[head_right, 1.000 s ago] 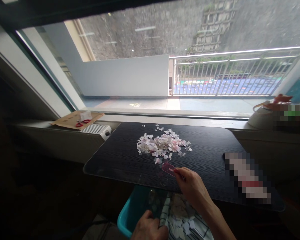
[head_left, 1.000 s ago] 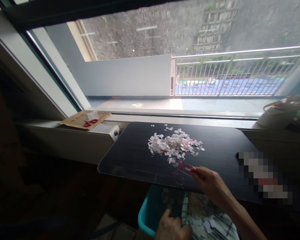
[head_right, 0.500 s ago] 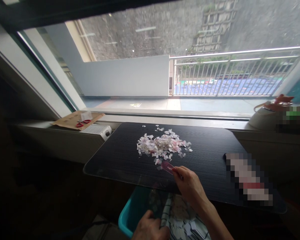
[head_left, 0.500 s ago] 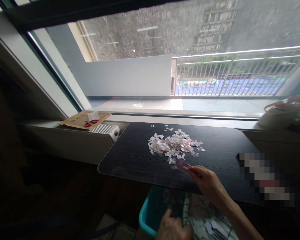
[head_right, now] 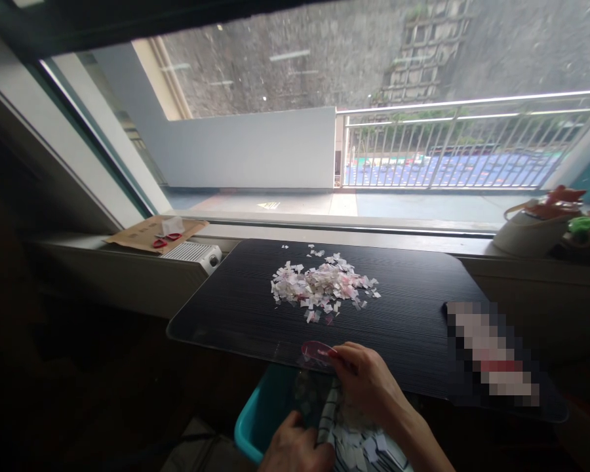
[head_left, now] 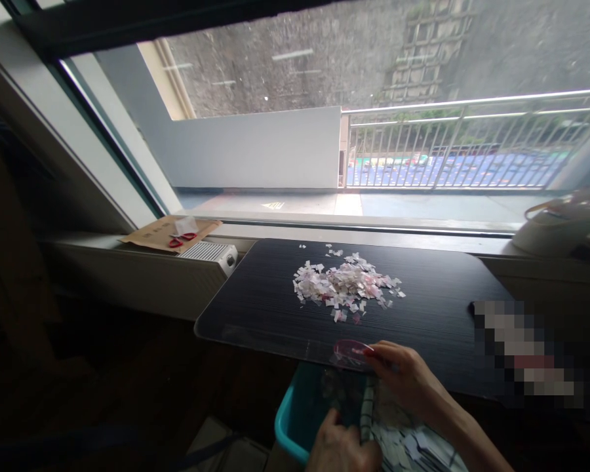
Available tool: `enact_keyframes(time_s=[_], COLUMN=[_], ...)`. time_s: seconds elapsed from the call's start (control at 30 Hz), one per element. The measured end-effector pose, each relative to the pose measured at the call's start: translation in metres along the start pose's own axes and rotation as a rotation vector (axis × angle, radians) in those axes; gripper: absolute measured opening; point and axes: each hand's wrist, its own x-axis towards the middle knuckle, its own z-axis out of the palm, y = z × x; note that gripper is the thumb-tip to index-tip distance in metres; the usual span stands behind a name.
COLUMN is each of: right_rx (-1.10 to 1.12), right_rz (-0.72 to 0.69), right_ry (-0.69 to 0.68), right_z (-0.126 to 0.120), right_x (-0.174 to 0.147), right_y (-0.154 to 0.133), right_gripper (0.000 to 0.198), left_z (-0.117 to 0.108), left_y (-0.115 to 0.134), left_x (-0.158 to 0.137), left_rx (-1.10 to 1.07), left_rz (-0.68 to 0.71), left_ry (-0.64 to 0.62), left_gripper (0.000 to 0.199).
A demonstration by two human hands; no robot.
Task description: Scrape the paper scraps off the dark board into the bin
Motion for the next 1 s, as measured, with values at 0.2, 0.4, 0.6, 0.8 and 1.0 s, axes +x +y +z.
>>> enact_keyframes(time_s=[0.2,0.4,0.6,0.8,1.0], right_rx=[0.016,0.030,0.046,-0.028,-0.198], right_rz=[0.011,-0.017,-0.018,-0.020,0.081], right_ry=[0.032,-0.007,0.002,0.079,0.325], right_z=[-0.002,-0.001,0.001,-0.010,-0.030], right_x=[-0.010,-0.020,-0.017,-0.008,0.016], right_y=[0.001,0.002,-0.006,0.008,0.037], right_gripper=[0.034,0.042,0.038,0.038,0.033], left_z=[-0.022,-0.031,-0.019,-0.026,-0.034], left_y=[-0.001,-0.001,0.002,-0.008,-0.019], left_x=[0.007,0.013,0.011,-0.003,-0.013], left_rx=[0.010,0.029,0.031,0.024,-0.084], left_rz=[0.026,0.033,-0.004,0.036,-0.061], left_ry=[-0.023,0.069,0.093,-0.030,0.000], left_gripper=[0.015,0.017,0.021,0.008,0.012])
